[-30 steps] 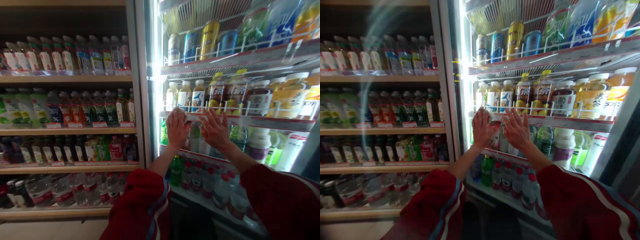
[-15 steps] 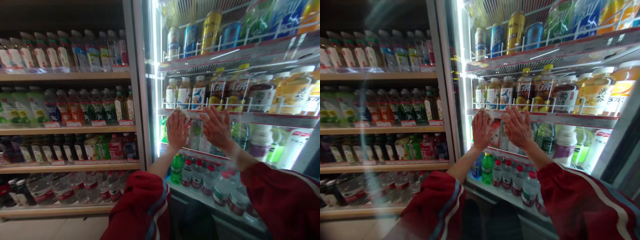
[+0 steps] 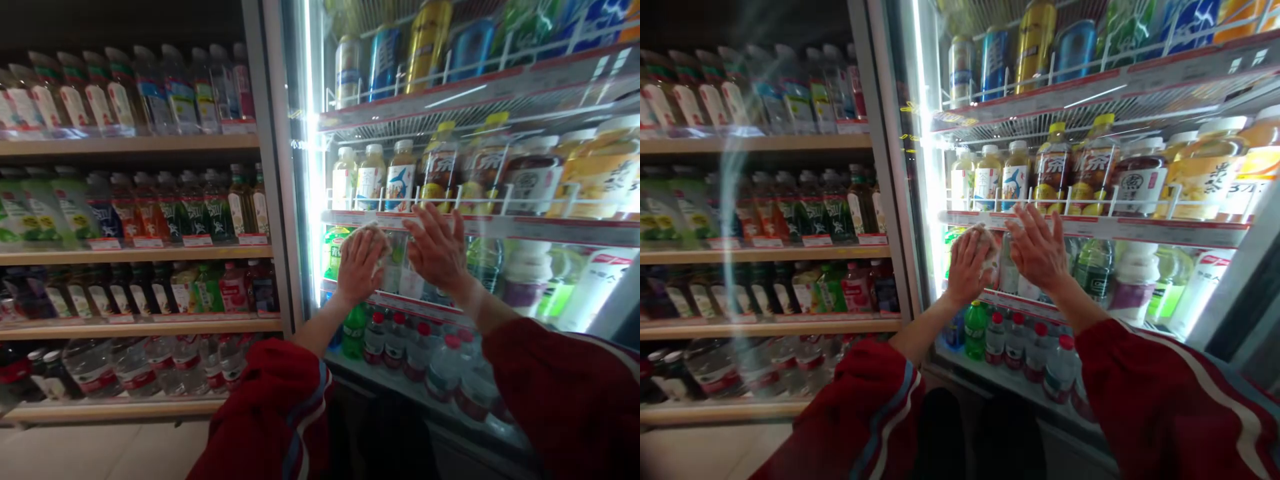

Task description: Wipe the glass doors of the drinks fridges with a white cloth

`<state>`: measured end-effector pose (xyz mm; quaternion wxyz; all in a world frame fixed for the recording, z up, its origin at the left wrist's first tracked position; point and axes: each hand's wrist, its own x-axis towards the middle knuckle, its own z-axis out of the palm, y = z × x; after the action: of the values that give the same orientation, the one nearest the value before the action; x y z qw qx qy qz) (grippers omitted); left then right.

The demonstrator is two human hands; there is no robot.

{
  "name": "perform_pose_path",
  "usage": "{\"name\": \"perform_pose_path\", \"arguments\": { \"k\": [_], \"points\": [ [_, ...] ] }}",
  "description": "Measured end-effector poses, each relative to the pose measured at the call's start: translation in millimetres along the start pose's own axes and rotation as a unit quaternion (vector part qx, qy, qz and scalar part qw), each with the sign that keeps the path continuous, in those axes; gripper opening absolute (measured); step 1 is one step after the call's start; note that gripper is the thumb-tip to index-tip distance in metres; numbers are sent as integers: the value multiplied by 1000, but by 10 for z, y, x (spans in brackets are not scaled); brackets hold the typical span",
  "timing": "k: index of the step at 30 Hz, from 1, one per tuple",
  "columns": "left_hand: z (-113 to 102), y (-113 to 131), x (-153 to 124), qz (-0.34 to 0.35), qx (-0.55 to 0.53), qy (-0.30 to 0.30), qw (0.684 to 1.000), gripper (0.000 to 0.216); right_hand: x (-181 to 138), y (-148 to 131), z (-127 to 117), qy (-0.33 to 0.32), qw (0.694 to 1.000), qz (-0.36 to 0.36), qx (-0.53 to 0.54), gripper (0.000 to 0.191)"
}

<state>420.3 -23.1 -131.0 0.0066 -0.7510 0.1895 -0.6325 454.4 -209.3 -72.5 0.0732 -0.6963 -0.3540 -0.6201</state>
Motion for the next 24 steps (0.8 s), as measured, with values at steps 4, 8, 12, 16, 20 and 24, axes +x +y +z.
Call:
{"name": "perform_pose_path", "arguments": {
  "k": [4, 8, 12, 16, 20, 24],
  "points": [
    [-27, -143, 13, -92, 9, 26, 995, 61, -1, 1, -1, 17, 1000, -17, -14, 41],
    [11, 13, 9, -50, -9, -2, 999, 63, 7, -3, 7, 26, 999, -15, -21, 39],
    [36, 172, -67, 51, -29, -56, 997, 59, 9, -1, 17, 24, 1000, -10, -8, 40],
    [-9, 0, -76, 93, -20, -41, 995, 56, 2, 2, 13, 25, 1000, -7, 6, 42],
    [-51, -211, 14, -34, 10, 7, 999, 59, 1, -3, -4, 14, 1000, 1, 13, 43],
    [-38, -166, 53, -69, 5, 10, 998, 62, 2, -5, -1, 27, 1000, -1, 13, 42]
  ]
}}
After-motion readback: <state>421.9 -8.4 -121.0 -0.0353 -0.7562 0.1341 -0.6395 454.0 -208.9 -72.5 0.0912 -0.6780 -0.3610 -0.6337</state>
